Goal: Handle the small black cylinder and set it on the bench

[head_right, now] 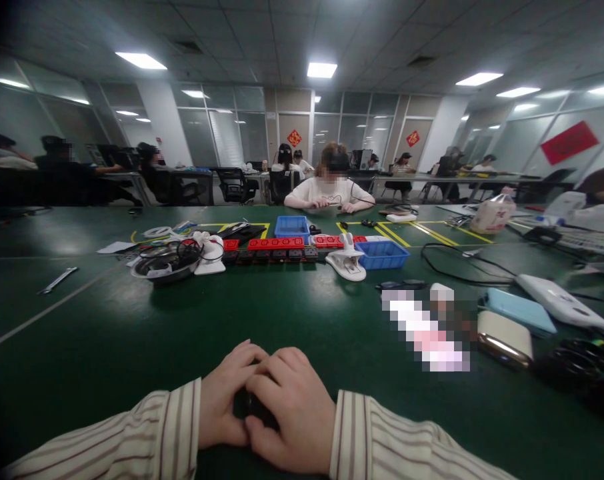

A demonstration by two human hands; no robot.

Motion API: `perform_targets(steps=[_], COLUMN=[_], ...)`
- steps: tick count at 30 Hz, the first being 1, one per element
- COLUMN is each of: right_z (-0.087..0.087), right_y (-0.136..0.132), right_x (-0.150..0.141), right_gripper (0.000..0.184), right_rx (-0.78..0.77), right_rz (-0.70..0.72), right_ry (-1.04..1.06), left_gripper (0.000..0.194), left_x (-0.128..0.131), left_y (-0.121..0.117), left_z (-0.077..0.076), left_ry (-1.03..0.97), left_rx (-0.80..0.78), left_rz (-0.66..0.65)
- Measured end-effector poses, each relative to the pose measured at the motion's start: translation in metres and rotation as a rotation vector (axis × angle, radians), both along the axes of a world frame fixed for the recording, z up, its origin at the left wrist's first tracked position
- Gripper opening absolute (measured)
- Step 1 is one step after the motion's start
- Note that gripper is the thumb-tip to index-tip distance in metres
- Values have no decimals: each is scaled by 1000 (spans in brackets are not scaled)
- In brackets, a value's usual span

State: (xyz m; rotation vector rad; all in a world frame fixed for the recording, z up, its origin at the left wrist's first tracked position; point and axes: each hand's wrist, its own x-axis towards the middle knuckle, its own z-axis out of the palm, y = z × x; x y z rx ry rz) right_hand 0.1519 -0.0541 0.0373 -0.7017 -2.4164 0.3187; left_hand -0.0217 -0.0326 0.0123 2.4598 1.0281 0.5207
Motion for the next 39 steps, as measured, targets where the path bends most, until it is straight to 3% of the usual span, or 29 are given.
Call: perform_targets(steps=[7, 12, 16, 20, 23, 27, 35, 39], right_z=[3, 0, -1, -4, -6, -2, 5, 1], right_y=[2, -3, -8, -8, -6, -4, -2, -1], right_x=[0, -1, -2, -3, -2, -1, -1, 1], right_gripper=[27, 34, 37, 37, 34, 21, 21, 36], right_rx=[104, 178, 118, -61, -121, -117, 42, 47], right_rz=[209, 263, 100, -124, -175, -100, 210, 247], right_ry=[116, 183, 199, 178, 123, 71, 80, 140], left_gripper=[45, 67, 78, 58, 49, 47, 53, 62], left_x=[1, 1, 2, 1, -1, -1, 2, 0], left_y=[2, -2, -6, -5, -3, -2, -1, 0], left_z=[-2, -6, -8, -7, -5, -1, 1, -1], left_ry=[-25, -40, -8, -38, -54, -45, -34, -7], left_rx=[8, 72, 107, 53, 10, -16, -2, 25], left_rz=[-11, 18, 59, 38, 27, 17, 0, 11])
